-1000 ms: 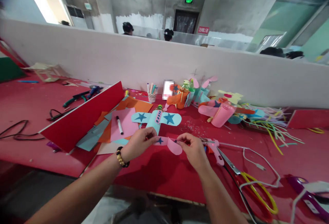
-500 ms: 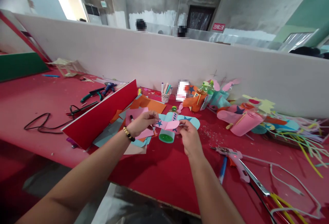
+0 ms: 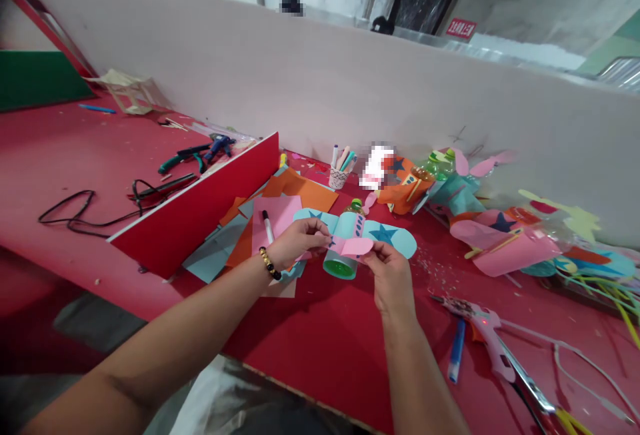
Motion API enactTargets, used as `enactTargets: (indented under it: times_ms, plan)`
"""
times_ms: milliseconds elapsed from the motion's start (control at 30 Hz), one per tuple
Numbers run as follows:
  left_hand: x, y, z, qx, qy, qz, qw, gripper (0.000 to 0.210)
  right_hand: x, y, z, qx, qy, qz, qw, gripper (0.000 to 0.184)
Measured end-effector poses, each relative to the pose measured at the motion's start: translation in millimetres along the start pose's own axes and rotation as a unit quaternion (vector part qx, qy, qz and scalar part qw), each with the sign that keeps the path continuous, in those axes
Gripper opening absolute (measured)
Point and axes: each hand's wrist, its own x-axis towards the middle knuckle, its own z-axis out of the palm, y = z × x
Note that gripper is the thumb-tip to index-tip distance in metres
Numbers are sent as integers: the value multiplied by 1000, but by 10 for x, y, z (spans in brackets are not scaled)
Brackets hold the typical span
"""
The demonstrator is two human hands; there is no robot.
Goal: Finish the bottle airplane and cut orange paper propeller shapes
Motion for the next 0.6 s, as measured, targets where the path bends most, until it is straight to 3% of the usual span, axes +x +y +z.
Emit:
enactTargets:
  times_ms: [200, 600]
  plan:
    - [-11, -56, 71, -14, 40, -6, 999, 23, 51, 149, -61, 7, 23, -20, 1000, 28]
    - [2, -160, 158, -31, 53, 17, 998, 17, 70, 143, -160, -20, 10, -11, 1000, 22]
